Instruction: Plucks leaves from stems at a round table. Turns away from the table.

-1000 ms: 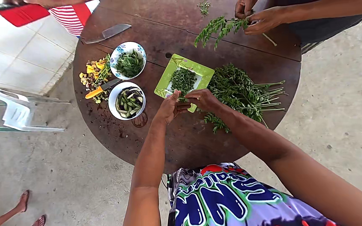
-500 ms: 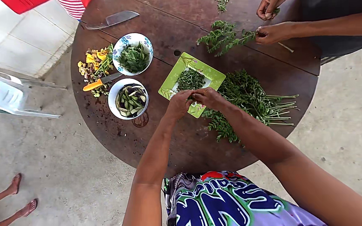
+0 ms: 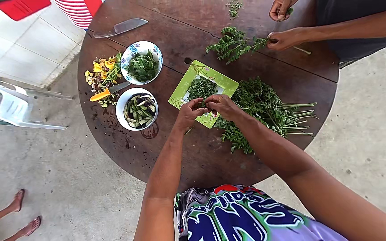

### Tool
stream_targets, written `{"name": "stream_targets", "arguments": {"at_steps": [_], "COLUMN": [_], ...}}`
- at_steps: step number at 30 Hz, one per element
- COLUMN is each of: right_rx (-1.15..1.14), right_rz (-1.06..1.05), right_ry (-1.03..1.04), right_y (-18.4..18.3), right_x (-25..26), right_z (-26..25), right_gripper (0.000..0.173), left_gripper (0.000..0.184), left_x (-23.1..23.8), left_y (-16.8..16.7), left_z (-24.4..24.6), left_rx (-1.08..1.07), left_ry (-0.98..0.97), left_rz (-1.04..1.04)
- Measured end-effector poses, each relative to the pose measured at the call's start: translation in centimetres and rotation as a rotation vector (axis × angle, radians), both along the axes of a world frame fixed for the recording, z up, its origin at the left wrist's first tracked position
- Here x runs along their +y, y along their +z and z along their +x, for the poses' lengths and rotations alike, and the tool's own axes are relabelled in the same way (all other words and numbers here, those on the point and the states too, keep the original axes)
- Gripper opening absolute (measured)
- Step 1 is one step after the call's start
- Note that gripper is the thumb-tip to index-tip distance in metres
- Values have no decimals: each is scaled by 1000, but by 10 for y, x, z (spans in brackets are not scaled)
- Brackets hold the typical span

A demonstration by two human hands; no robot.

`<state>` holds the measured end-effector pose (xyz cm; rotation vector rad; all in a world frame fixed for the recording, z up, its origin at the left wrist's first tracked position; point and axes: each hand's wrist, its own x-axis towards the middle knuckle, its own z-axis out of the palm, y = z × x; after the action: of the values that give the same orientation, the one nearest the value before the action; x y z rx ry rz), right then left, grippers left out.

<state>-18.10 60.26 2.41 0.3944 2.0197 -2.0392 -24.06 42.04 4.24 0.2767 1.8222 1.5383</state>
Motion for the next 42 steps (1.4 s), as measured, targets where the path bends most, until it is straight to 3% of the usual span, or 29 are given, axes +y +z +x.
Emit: {"name": "stream_targets", "arguments": {"at_steps": [7, 13, 30, 37, 42], "right_rx": [3, 5, -47, 30, 61], "right_rz": [145, 183, 145, 207, 183], "right_ry": [56, 5, -29, 87, 126], "right_y": [7, 10, 4, -2, -7], "right_x": [-3, -6, -9, -6, 1], "right_z": [-2, -2, -4, -10, -13], "right_gripper": [14, 17, 19, 22, 14], "left_gripper": [21, 20, 15, 13, 9], "left_x": [11, 15, 13, 13, 3], "left_y": [0, 0, 3, -1, -1], "left_z": [2, 2, -2, -9, -17], "left_rx": [-40, -58, -39, -46, -81], "left_ry": [118, 195, 167, 174, 100], "left_rz": [-43, -28, -99, -154, -119]}}
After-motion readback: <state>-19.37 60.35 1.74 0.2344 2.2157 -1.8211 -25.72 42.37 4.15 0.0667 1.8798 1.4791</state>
